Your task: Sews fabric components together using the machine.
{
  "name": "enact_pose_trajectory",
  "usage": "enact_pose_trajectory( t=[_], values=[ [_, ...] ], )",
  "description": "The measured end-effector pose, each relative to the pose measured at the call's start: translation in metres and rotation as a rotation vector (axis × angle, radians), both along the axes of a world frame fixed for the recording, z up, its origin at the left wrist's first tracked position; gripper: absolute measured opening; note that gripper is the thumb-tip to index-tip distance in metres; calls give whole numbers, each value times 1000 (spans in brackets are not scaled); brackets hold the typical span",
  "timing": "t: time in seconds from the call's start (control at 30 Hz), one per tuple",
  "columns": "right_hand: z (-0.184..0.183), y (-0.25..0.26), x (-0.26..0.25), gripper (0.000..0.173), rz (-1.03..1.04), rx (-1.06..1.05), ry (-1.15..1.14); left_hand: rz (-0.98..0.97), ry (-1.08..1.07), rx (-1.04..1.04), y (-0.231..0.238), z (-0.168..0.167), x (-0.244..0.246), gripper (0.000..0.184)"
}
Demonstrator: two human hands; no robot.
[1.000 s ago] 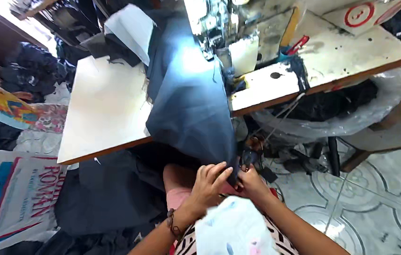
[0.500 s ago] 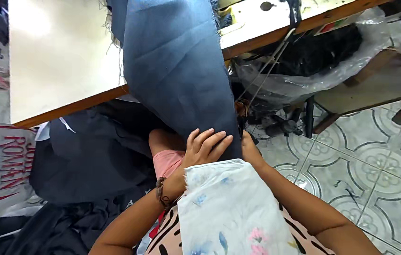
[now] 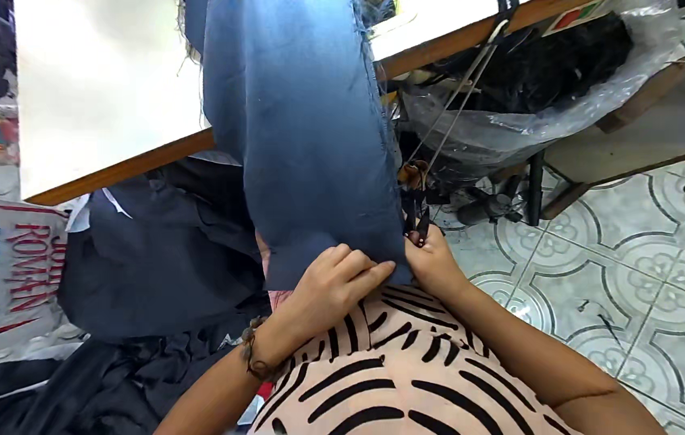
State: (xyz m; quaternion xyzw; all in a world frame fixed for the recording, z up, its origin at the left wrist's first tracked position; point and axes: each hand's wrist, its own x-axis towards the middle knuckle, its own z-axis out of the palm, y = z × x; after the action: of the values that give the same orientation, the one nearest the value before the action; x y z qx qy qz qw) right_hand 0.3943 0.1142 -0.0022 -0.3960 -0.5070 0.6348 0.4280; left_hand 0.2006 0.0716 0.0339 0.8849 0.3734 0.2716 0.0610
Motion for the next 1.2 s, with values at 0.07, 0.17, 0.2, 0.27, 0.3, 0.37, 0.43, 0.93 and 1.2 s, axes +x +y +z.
enact_pose_trajectory(
  t=[0.07,0.17,0.2,0.27,0.3,0.37,0.43,0.93,1.2],
  values=[
    [0,-1,3,26,-28,-35,-5,-10,6,5,0,4,4,24],
    [-2,-1,8,26,-29,-3,-5,-1,23,42,6,2,10,25],
    [-5,1,9,26,-19,9,13,1,19,63,8,0,12,24],
    [-8,5,12,24,26,38,54,-5,17,73,12,-4,15,23],
    [-9,6,13,23,42,77,55,-16,34,49,11,-3,15,23],
    [-11,8,13,9,44,158,47,-71,43,-3,13,-1,15,22],
    [-12,9,12,7,30,115,47,-155,7,-26,29,7,9,20],
    [-8,116,-31,10,-28,37,-37,704,699,-558,343,177,-97,107],
    [18,191,-66,14,-127,307,-105,750,583,-584,422,168,-122,110]
  ],
)
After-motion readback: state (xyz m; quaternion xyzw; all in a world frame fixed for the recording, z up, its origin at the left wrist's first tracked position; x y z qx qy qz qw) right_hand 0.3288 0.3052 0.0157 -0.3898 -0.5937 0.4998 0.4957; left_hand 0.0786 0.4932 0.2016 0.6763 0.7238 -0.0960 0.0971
